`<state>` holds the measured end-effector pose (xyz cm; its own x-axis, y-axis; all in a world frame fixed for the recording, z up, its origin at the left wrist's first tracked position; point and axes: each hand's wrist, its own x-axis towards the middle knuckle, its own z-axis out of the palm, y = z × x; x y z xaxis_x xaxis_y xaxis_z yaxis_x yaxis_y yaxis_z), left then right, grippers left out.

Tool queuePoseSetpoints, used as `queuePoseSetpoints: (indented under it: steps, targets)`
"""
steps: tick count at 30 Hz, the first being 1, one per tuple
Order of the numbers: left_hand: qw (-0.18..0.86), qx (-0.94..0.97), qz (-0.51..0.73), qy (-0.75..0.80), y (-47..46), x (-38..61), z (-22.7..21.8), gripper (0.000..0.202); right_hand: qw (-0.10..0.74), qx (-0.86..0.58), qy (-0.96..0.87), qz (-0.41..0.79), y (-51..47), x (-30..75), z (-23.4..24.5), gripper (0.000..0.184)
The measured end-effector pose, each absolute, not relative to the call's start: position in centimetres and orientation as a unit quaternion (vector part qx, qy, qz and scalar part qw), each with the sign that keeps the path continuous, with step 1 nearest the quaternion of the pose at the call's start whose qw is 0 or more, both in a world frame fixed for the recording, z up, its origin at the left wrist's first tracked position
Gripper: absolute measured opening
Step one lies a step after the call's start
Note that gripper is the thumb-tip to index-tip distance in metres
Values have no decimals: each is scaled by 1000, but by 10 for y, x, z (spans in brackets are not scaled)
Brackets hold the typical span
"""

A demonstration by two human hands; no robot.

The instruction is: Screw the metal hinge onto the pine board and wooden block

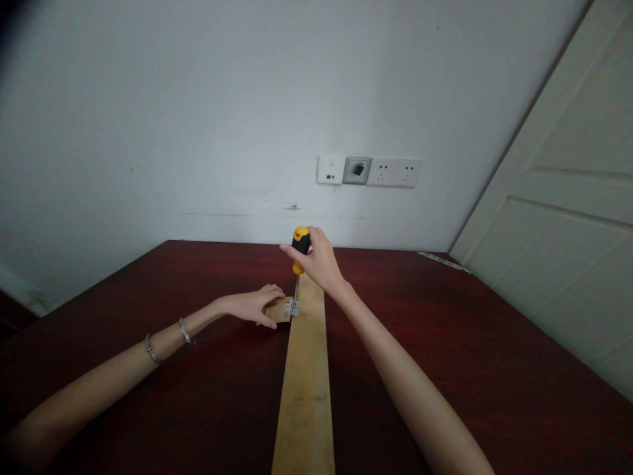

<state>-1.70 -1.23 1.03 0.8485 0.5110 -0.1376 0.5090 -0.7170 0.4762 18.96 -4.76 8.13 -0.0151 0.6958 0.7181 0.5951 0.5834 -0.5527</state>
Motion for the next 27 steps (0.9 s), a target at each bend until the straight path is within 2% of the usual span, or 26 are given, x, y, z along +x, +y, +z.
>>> queuePoseSetpoints:
  steps: [4,9,13,16,20,27]
  targets:
    - [255,928,5,271,-12,-18,10,67,498,-482,-721,-24,-47,194,96,29]
    - [261,926,3,271,-11,-19,11,67,442,-455,-773,-12,-56,199,113,48]
    - [267,924,3,274,-11,-20,12,67,347,-462,-813,-67,-66,198,127,44]
    - [268,923,4,275,-11,-20,13,67,316,-488,-804,-127,-67,196,135,38]
    - [265,924,-1,277,-12,-20,15,65,271,-473,-827,-140,-60,195,147,26]
    - [266,923,0,278,-10,-20,12,68,161,-474,-854,-139,-62,189,156,31]
